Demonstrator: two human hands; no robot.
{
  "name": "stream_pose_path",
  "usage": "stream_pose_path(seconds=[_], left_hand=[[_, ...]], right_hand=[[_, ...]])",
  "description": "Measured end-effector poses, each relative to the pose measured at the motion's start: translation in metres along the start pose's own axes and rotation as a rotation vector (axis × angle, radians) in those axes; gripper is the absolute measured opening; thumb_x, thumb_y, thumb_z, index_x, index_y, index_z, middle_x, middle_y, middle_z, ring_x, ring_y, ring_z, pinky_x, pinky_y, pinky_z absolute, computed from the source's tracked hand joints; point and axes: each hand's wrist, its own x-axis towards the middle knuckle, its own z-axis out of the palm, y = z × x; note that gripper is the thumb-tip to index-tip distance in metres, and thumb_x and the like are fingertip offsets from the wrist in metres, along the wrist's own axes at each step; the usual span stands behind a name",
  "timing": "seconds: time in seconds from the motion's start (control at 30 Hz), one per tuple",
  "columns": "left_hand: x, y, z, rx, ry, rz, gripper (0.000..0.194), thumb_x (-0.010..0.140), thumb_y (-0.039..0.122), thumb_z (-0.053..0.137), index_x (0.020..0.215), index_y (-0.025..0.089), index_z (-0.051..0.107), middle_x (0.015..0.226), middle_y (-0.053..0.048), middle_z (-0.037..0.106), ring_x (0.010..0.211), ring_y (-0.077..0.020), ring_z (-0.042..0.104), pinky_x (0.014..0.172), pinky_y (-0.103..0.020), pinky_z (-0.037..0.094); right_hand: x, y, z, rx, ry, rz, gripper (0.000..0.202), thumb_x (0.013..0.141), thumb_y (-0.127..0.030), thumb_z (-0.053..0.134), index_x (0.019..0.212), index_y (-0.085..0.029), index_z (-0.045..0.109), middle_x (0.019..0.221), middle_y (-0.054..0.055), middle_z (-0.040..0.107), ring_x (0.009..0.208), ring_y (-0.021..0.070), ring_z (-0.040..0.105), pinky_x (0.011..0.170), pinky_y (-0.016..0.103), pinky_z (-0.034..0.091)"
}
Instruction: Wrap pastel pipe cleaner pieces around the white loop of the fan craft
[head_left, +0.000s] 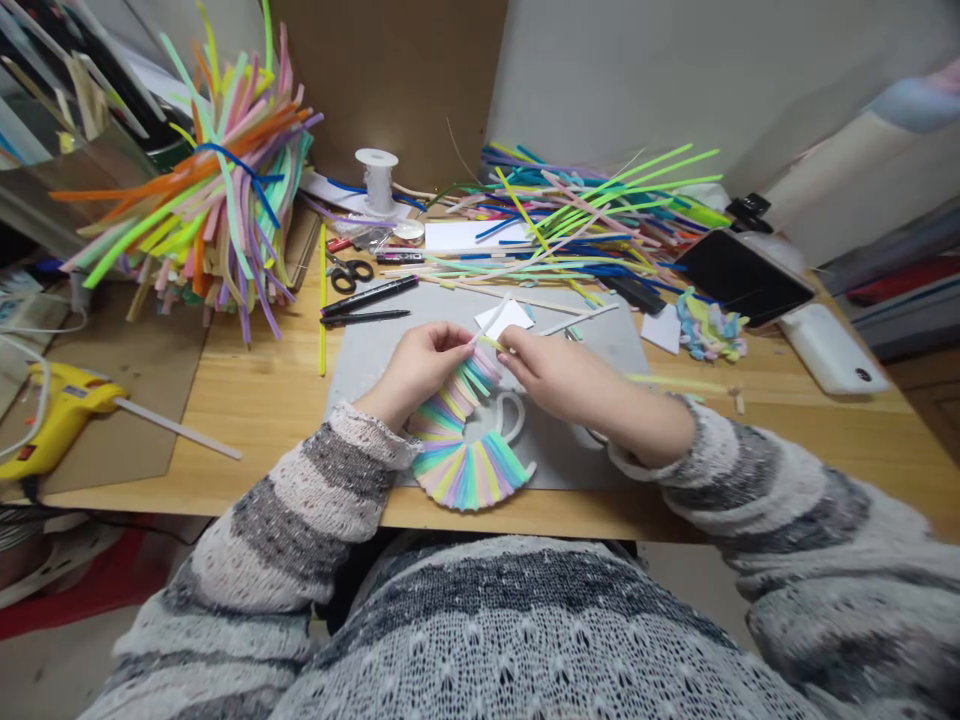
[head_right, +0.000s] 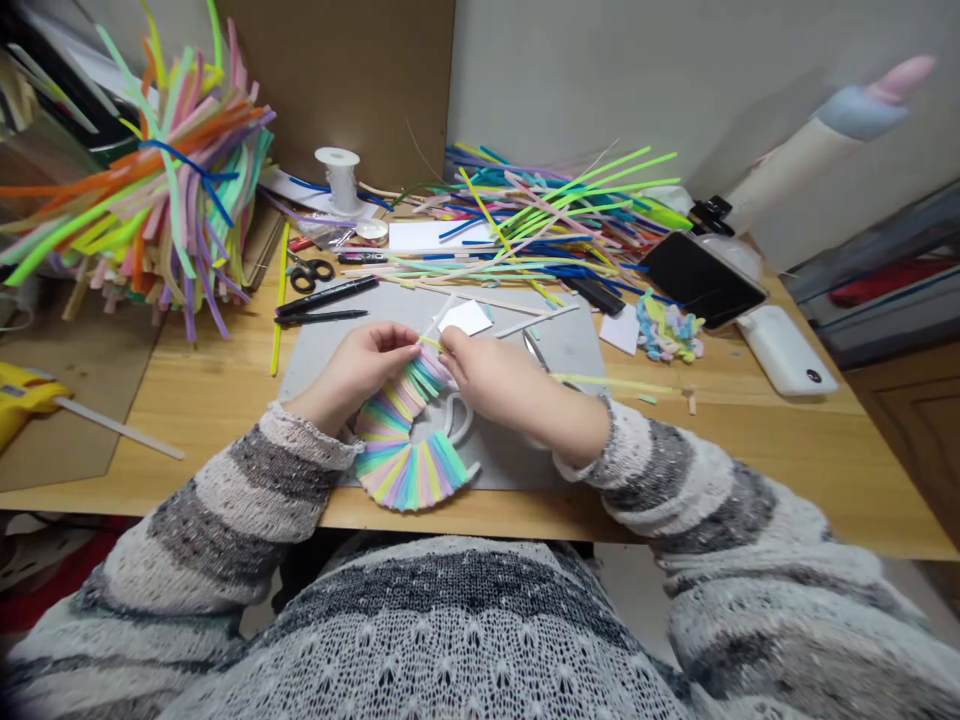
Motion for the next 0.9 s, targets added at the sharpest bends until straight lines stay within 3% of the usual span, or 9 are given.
stream_pose_path(seconds=[0.2,0.6,0.73,0.9], left_hand=[[0.0,-0.001,0.0,0.01,-0.018,0.068,0.017,0.069,0.026,0.068,0.08,0.013,0.064,0.079,-0.004,0.066,0.073,-0.0143,0.06,0.076,-0.03,0.047],[-0.003,0.008,0.002,0.031,0.014,0.051,0.016,0.068,0.027,0.069,0.075,0.013,0.064,0.073,-0.002,0.065,0.068,-0.013,0.057,0.071,-0.027,0.046],[-0.004,0.007,0.002,0.026,0.026,0.068,0.016,0.068,0.028,0.07,0.073,0.014,0.064,0.071,-0.001,0.064,0.067,-0.0125,0.056,0.07,-0.027,0.045],[-0.007,0.01,0.004,-0.063,-0.019,0.069,0.021,0.067,0.031,0.073,0.073,0.013,0.065,0.072,-0.002,0.065,0.068,-0.0129,0.058,0.072,-0.028,0.046]], right_hand=[[0.008,0.005,0.028,0.353,0.061,0.035,0.03,0.09,-0.036,0.039,0.065,-0.02,0.045,0.062,0.0,0.051,0.06,0.0135,0.046,0.055,0.026,0.028],[0.007,0.003,0.029,0.25,0.048,0.055,0.028,0.086,-0.029,0.042,0.062,-0.018,0.05,0.056,-0.002,0.048,0.054,0.0105,0.041,0.053,0.026,0.021],[0.008,0.005,0.034,0.293,0.1,0.067,0.022,0.086,-0.031,0.046,0.072,-0.018,0.056,0.062,-0.001,0.054,0.056,0.0112,0.044,0.053,0.025,0.025],[0.013,0.007,0.046,0.722,0.206,-0.021,0.02,0.085,-0.032,0.051,0.094,-0.016,0.059,0.083,0.003,0.065,0.071,0.0137,0.057,0.063,0.025,0.04]])
